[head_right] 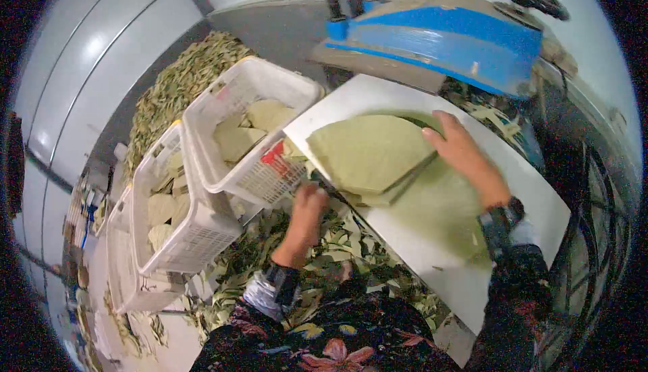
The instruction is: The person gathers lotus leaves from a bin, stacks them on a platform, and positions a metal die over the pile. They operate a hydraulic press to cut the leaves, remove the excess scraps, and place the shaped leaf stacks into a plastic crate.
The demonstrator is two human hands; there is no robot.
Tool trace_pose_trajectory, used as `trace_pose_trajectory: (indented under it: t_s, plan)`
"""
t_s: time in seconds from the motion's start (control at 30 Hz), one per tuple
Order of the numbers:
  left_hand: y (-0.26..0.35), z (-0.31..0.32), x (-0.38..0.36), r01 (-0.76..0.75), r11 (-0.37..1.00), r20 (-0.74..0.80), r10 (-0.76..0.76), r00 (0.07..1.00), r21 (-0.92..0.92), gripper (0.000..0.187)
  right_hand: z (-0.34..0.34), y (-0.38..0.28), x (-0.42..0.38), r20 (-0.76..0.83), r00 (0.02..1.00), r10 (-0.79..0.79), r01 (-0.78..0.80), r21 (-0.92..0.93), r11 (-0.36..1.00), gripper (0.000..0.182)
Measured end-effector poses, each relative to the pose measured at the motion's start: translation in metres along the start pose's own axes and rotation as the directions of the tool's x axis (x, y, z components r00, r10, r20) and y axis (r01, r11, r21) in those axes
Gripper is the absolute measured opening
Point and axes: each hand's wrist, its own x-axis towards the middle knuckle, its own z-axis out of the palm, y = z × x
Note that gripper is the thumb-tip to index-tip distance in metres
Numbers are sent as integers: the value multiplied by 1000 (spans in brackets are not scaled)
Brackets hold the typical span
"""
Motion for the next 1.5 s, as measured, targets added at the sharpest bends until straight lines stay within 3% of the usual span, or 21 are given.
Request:
trace_pose_trajectory:
  t_s: [0.1, 0.13, 0.2, 0.3, 0.37, 0.47, 0.53, 0.6, 0.67, 0.73, 0.83, 0.9, 0.93, 1.0, 1.03, 1.13, 1.2, 1.27, 1.3, 1.43, 1.5]
  plan:
    - [-8, 6, -10, 382, 892, 183, -344, 921, -243, 51, 53, 1, 47, 81, 991, 107, -90, -190, 978, 61]
    - [-36, 2, 3, 452, 833, 366, -331, 870, -320, 50, 60, -5, 59, 101, 992, 74, -54, -187, 981, 61]
    - [-22, 1, 4, 482, 791, 455, -296, 840, -376, 54, 70, -12, 76, 266, 895, 359, -301, -234, 924, 66]
    - [-15, -6, 14, 563, 741, 554, -313, 772, -366, 79, 86, 10, 76, 312, 861, 401, -301, -323, 898, 70]
    - [-19, -15, 25, 564, 728, 655, -211, 726, -390, 81, 91, -3, 65, 285, 873, 396, -273, -386, 881, 65]
    - [6, -38, 26, 625, 679, 710, -215, 671, -386, 75, 108, -9, 41, 266, 901, 342, -188, -470, 863, 55]
    - [-13, -37, 28, 572, 661, 648, -166, 743, -486, 73, 119, -2, 13, 200, 924, 326, -148, -601, 786, 54]
    - [-22, -51, 29, 507, 643, 585, -111, 803, -574, 73, 129, -20, -15, 171, 959, 224, -98, -544, 833, 49]
    - [-25, -75, 27, 560, 629, 510, -285, 811, -539, 71, 144, -60, -22, 179, 944, 278, -152, -513, 845, 49]
    - [-39, -83, 33, 469, 656, 375, -291, 880, -591, 68, 159, -79, -24, 200, 922, 332, -201, -486, 851, 50]
    - [-19, -128, 42, 173, 876, 169, -106, 980, -450, 56, 178, -101, -19, 245, 919, 310, -207, -368, 907, 53]
    - [22, -171, 35, 100, 930, 166, -43, 985, -353, 55, 192, -134, -13, 239, 896, 375, -423, 196, 885, 57]
    - [37, -190, 33, 32, 969, 198, 18, 980, -246, 55, 201, -137, -9, 248, 900, 358, -411, 210, 887, 57]
    - [49, -220, 28, -51, 966, 184, 100, 978, -252, 56, 220, -141, -9, 238, 930, 279, -365, 526, 769, 64]
    - [52, -232, 24, -134, 954, 183, 187, 965, -270, 57, 229, -131, -7, 249, 929, 274, -367, 530, 765, 64]
    - [54, -272, 19, -122, 940, 141, 175, 975, -320, 57, 269, -107, 16, 301, 953, 39, -158, 383, 910, 71]
    - [58, -303, 20, -136, 933, 70, 168, 983, -332, 56, 301, -119, 28, 446, 886, -126, -259, 701, 664, 71]
    - [50, -341, 30, -202, 943, -9, 207, 978, -266, 59, 328, -187, 41, 438, 891, -115, -247, 683, 687, 68]
    - [52, -358, 30, -102, 907, -16, 104, 994, -408, 63, 342, -223, 44, 417, 904, -93, -236, 668, 706, 65]
    - [29, -431, 55, 14, 898, -4, -17, 1000, -439, 67, 395, -299, 60, 451, 890, 69, -389, 671, 631, 57]
    - [11, -474, 71, 39, 879, -39, -65, 997, -474, 69, 430, -330, 69, 481, 875, 50, -395, 651, 649, 56]
